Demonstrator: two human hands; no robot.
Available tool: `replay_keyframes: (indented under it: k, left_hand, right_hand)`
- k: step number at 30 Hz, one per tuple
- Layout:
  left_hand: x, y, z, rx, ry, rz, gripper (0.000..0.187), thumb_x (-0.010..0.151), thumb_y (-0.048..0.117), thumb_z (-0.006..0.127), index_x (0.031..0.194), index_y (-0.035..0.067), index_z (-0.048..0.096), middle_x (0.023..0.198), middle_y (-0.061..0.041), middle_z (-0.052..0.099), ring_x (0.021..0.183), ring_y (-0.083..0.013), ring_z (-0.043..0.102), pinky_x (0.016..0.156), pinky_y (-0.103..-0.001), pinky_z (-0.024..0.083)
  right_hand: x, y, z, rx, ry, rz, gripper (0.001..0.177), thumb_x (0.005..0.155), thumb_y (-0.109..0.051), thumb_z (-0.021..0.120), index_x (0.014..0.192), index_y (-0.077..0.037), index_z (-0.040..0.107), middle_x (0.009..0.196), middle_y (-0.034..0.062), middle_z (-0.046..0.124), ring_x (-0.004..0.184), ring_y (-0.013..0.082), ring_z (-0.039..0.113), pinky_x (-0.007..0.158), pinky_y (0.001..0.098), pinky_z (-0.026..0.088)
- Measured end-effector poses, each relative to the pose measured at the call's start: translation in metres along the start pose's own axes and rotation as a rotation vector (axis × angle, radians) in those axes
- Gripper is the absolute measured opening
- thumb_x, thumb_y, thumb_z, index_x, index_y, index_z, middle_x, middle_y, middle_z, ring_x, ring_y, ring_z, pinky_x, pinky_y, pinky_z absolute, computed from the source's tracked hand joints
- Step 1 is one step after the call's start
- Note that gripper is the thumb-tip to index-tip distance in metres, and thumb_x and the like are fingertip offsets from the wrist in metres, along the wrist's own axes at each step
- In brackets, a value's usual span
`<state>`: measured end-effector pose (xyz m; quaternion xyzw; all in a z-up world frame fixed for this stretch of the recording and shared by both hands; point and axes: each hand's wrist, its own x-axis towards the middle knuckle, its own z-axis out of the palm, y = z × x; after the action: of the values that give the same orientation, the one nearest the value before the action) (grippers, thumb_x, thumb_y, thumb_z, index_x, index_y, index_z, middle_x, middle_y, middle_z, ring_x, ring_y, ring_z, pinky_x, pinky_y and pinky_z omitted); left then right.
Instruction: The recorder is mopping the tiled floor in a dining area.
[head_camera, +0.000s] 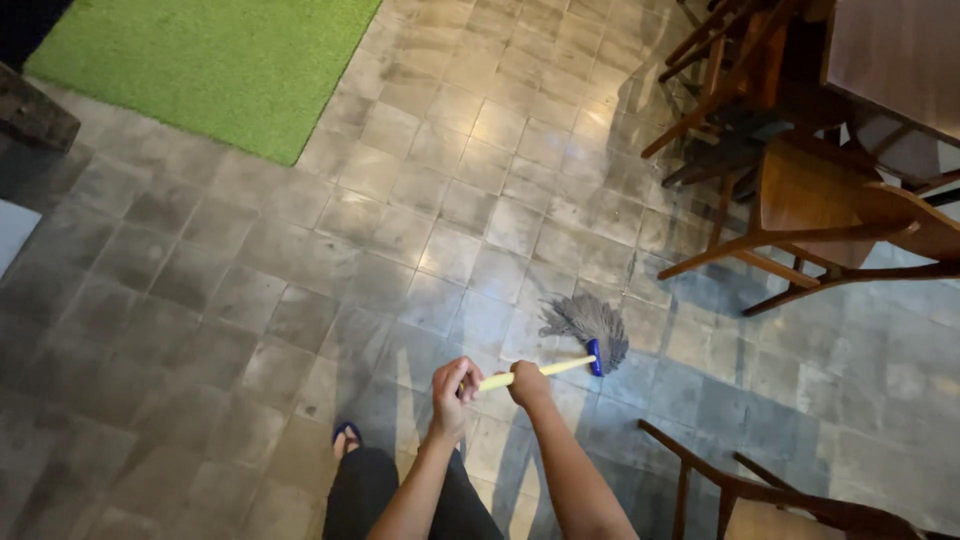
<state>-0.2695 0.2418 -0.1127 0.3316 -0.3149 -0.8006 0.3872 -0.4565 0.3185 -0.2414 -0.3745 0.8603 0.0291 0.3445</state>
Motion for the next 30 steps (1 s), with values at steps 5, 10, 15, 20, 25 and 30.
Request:
replay_keyframes:
  k: [5,10,15,20,25,30]
  left_hand:
    - [-0.026,0.031,-0.037,0.085,0.084,0.143,0.047,0.098,0.035,0.054,0.062,0.005,0.054,0.058,-0.001,0.048,0.049,-0.0077,0.036,0.048,-0.026,0.024]
    - [-0.05,0.094,-0.108,0.154,0.199,0.447,0.045,0.098,0.037,0.057,0.065,0.006,0.05,0.065,-0.003,0.05,0.058,-0.0118,0.042,0.056,-0.029,0.031]
    - [-0.093,0.185,-0.222,0.078,0.448,0.861,0.05,0.101,0.042,0.058,0.071,0.003,0.052,0.069,-0.006,0.049,0.062,-0.0141,0.042,0.059,-0.03,0.031]
    - [-0.158,0.278,-0.329,0.049,0.561,1.017,0.056,0.104,0.049,0.06,0.075,0.002,0.05,0.067,-0.003,0.044,0.061,-0.0106,0.038,0.062,-0.03,0.03]
    - [-0.206,0.31,-0.41,0.176,0.794,1.091,0.057,0.108,0.047,0.056,0.073,0.004,0.046,0.063,-0.004,0.041,0.051,-0.0105,0.033,0.057,-0.03,0.028]
    - [-0.227,0.327,-0.463,0.051,0.839,1.178,0.058,0.114,0.047,0.052,0.075,0.005,0.044,0.059,-0.004,0.038,0.042,-0.0128,0.03,0.045,-0.031,0.03]
  right_hand:
    - [-0.004,-0.048,0.038,0.167,0.06,-0.171,0.043,0.088,-0.052,0.074,0.081,-0.009,0.077,0.088,0.0227,0.073,0.085,0.0406,0.071,0.077,0.0484,0.055]
    - [-0.011,-0.164,0.066,0.251,-0.038,-0.413,0.029,0.088,-0.039,0.075,0.081,-0.011,0.078,0.08,0.0218,0.071,0.079,0.0402,0.07,0.074,0.0486,0.055]
    - [-0.016,-0.32,0.158,0.158,0.011,-1.052,0.009,0.081,-0.012,0.07,0.085,-0.018,0.074,0.089,0.0073,0.073,0.088,0.037,0.065,0.078,0.0465,0.055]
    - [-0.084,-0.504,0.216,0.149,-0.149,-1.146,0.028,0.068,-0.001,0.067,0.09,-0.017,0.074,0.092,0.0075,0.072,0.098,0.035,0.065,0.082,0.0465,0.054]
    - [-0.149,-0.613,0.26,0.06,-0.246,-1.107,0.019,0.075,-0.009,0.069,0.091,-0.017,0.076,0.096,0.0091,0.071,0.104,0.0339,0.065,0.085,0.0489,0.051]
    - [-0.198,-0.636,0.257,-0.061,-0.257,-0.987,0.038,0.098,-0.049,0.063,0.097,-0.013,0.075,0.11,0.0121,0.068,0.099,0.0359,0.069,0.088,0.0508,0.052]
